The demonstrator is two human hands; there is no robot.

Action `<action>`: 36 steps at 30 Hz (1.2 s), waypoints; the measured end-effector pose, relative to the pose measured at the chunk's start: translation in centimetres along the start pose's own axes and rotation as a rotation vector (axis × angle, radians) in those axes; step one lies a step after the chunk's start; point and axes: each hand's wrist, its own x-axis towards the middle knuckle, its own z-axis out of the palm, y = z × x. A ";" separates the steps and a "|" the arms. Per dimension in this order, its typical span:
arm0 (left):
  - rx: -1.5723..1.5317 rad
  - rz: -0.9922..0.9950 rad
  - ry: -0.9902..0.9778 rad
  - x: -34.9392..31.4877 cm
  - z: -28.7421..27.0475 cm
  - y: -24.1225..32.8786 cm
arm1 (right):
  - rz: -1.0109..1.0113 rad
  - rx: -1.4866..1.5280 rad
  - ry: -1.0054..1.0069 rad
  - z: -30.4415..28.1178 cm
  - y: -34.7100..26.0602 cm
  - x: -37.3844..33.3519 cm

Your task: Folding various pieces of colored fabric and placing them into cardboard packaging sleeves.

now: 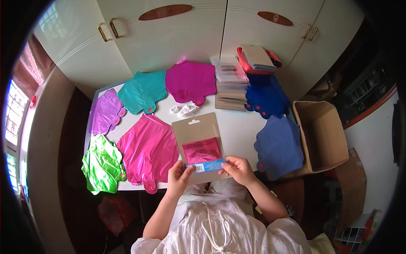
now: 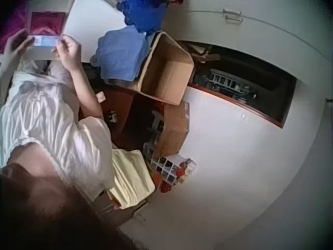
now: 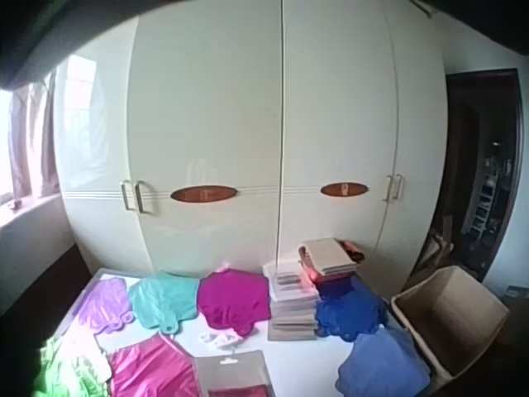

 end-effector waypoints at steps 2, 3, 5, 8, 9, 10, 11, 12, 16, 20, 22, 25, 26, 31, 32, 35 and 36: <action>0.013 0.010 0.008 -0.2 0.7 -0.1 | -0.016 -0.115 0.025 -0.6 0.4 -0.2; 0.020 0.014 0.013 -0.2 1.2 0.3 | -0.024 -0.171 0.037 -0.7 0.6 -0.2; 0.040 0.022 -0.015 -0.3 1.0 -0.4 | -0.009 -0.167 0.102 -0.5 0.7 -0.4; 0.068 0.028 -0.014 -0.3 1.4 -0.3 | 0.038 -0.143 0.197 -0.3 0.9 -0.7; 0.078 0.031 -0.009 -0.3 1.6 -0.2 | 0.056 -0.133 0.229 -0.3 1.0 -0.7; 0.139 0.034 0.000 -0.1 1.5 -0.4 | 0.071 -0.090 0.243 -0.3 1.0 -0.8; 0.201 0.037 0.009 0.1 1.3 -0.7 | 0.086 -0.047 0.258 -0.5 1.0 -0.9; 0.262 0.040 0.017 0.2 1.3 -0.9 | 0.100 -0.005 0.273 -0.6 1.1 -0.9; 0.378 0.122 -0.010 1.0 2.4 -0.6 | 0.029 0.026 0.082 -2.6 0.9 -1.3; 0.370 0.029 -0.165 1.2 4.2 -0.2 | -0.048 0.285 0.171 -3.2 -1.0 -0.4; 0.283 -0.027 -0.212 1.4 4.8 0.0 | -0.066 0.215 0.146 -3.8 -0.8 -0.3; 0.099 -0.032 -0.198 2.1 5.9 1.0 | -0.091 0.119 0.103 -3.4 -1.1 -0.6; 0.014 -0.007 -0.189 2.6 6.0 0.6 | -0.075 0.127 0.093 -2.9 -1.3 -0.7; -0.046 -0.038 -0.178 2.9 6.9 1.3 | -0.076 0.153 0.165 -1.7 -1.3 -0.4; -0.055 -0.057 -0.173 2.9 6.9 1.4 | -0.079 0.151 0.175 -1.7 -1.3 -0.4; -0.168 -0.028 -0.207 2.9 6.3 0.4 | -0.108 0.160 0.201 -1.5 -1.1 -0.5; -0.184 -0.019 -0.219 3.0 6.3 0.3 | -0.133 0.170 0.214 -1.4 -1.0 -0.5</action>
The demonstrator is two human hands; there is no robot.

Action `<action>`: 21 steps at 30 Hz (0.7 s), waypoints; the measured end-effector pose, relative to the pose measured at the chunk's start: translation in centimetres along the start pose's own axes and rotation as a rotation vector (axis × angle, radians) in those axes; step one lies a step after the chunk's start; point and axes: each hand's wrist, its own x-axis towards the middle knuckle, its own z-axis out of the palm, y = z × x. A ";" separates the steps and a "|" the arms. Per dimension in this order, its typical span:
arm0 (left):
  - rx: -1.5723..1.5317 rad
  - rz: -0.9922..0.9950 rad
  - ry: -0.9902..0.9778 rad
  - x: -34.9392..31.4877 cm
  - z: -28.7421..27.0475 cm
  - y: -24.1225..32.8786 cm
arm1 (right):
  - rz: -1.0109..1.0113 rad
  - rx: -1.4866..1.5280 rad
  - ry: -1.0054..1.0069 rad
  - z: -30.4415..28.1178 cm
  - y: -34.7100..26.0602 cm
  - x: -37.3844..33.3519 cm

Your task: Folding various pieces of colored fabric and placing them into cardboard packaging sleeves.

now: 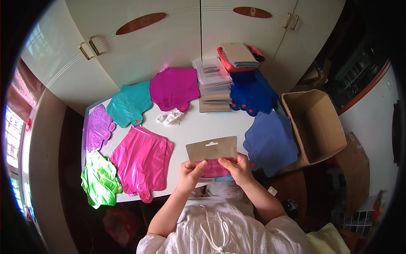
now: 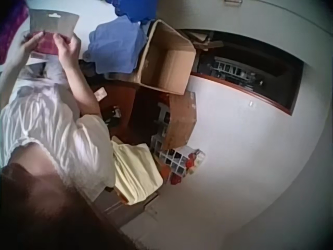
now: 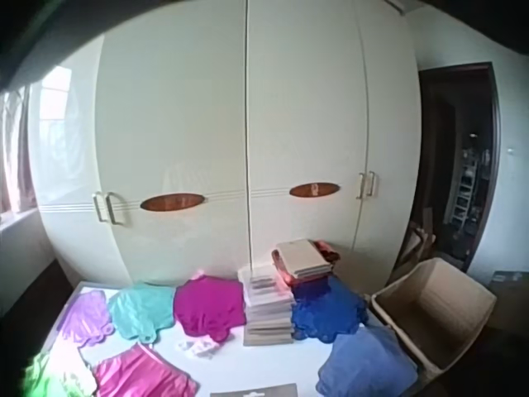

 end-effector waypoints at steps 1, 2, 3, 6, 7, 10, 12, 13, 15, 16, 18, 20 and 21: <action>-0.015 0.010 -0.014 0.0 0.0 0.0 | -0.025 0.012 0.011 0.0 0.1 0.0; -0.029 0.019 -0.028 0.0 0.0 0.0 | -0.025 0.022 0.020 0.0 0.2 -0.1; -0.015 0.016 -0.029 0.1 -0.5 -0.5 | -0.022 0.030 0.031 -0.1 0.3 0.0; 0.034 0.020 -0.006 0.5 -1.5 -1.7 | 0.006 0.048 0.026 -0.5 0.0 0.2; 0.055 0.029 0.017 0.7 -1.1 -1.7 | 0.017 0.053 0.017 -0.8 -0.2 0.2; 0.278 0.100 0.040 1.3 -0.3 0.9 | -0.011 -0.021 0.214 -3.5 -1.3 0.7; 0.391 0.093 0.078 1.1 -1.1 1.9 | -0.131 -0.229 0.445 -8.3 -4.3 2.1; 0.394 0.071 0.114 0.9 -1.5 2.3 | -0.262 -0.451 0.545 -11.6 -6.1 2.9; 0.351 0.046 0.145 -0.1 -2.7 3.0 | -0.448 -0.668 0.669 -18.3 -10.5 3.8; 0.290 0.040 0.139 -0.6 -3.4 3.1 | -0.402 -0.857 0.774 -23.5 -11.9 3.8; 0.282 0.018 0.194 -1.7 -4.8 3.0 | -0.281 -1.214 0.866 -32.2 -12.9 3.3; 0.248 -0.012 0.263 -3.1 -5.8 2.9 | -0.038 -1.473 0.760 -35.9 -12.4 3.6; 0.240 -0.018 0.281 -3.7 -6.0 2.9 | 0.133 -1.561 0.662 -36.8 -11.7 3.4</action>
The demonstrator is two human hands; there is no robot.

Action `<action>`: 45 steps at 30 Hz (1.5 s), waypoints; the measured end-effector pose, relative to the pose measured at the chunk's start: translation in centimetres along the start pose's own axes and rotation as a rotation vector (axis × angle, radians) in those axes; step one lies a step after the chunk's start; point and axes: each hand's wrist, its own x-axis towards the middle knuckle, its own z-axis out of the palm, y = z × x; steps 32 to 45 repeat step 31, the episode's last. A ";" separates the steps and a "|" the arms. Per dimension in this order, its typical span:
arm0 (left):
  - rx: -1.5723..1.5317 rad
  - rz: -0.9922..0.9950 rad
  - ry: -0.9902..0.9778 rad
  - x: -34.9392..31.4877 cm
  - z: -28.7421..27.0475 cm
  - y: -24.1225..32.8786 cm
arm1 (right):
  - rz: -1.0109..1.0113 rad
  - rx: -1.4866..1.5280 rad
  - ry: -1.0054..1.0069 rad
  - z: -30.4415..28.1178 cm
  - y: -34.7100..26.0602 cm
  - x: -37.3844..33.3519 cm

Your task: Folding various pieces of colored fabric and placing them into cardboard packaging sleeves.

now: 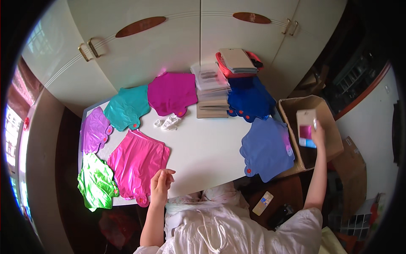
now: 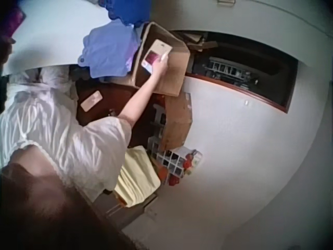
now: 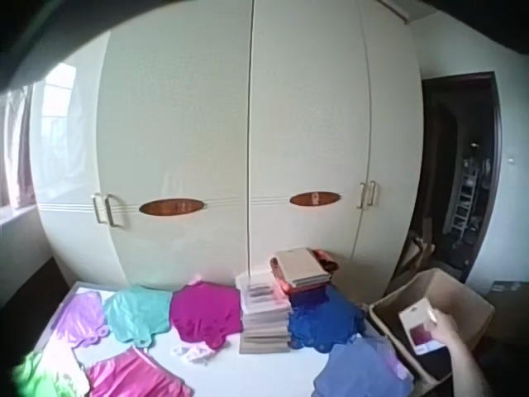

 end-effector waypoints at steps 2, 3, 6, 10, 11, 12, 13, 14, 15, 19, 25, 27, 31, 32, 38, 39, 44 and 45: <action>-0.019 -0.019 0.026 -0.7 -0.6 -0.2 | -0.098 0.033 -0.151 3.0 3.5 0.1; -0.030 -0.031 0.022 -0.9 -0.7 -0.3 | -0.099 0.179 -0.220 4.7 6.1 0.0; -0.027 -0.028 0.020 -1.9 -1.7 0.1 | 0.311 0.465 -0.660 8.7 7.5 0.0; 0.067 -0.078 0.058 -4.3 -3.4 0.3 | 0.342 0.379 -0.683 10.9 2.5 -1.8; 0.102 -0.106 0.029 -4.9 -3.9 0.3 | 0.575 0.523 -0.735 10.2 2.8 -2.3; 0.138 -0.136 0.007 -5.7 -4.3 0.3 | 0.806 0.666 -0.788 10.1 3.4 -2.8; 0.241 -0.132 -0.021 -6.5 -4.6 0.4 | 0.787 0.688 -0.738 10.4 4.0 -2.9; 0.277 -0.160 -0.042 -7.1 -5.0 0.5 | 0.767 0.710 -0.690 10.6 4.5 -2.8; 0.314 -0.192 -0.058 -7.8 -5.4 0.6 | 0.746 0.731 -0.649 11.1 5.1 -2.4; 0.359 -0.264 0.018 -10.4 -9.6 -1.9 | 0.113 0.447 -0.377 14.6 12.9 2.6; 0.605 -0.235 0.414 -13.9 -21.5 -12.6 | -0.007 0.658 -0.043 10.6 3.4 4.7; 0.402 -0.242 0.670 -15.2 -26.1 -16.6 | -0.125 0.757 -0.051 8.5 -5.8 1.0; 0.133 -0.278 1.070 -15.9 -32.5 -22.6 | -0.472 0.762 -0.165 5.3 -17.4 -5.9; 0.133 -0.278 1.070 -15.9 -32.5 -22.6 | -0.472 0.762 -0.165 5.3 -17.4 -5.9; 0.133 -0.278 1.070 -15.9 -32.5 -22.6 | -0.472 0.762 -0.165 5.3 -17.4 -5.9; 0.133 -0.278 1.070 -15.9 -32.5 -22.6 | -0.472 0.762 -0.165 5.3 -17.4 -5.9; 0.133 -0.278 1.070 -15.9 -32.5 -22.6 | -0.472 0.762 -0.165 5.3 -17.4 -5.9; 0.133 -0.278 1.070 -15.9 -32.5 -22.6 | -0.472 0.762 -0.165 5.3 -17.4 -5.9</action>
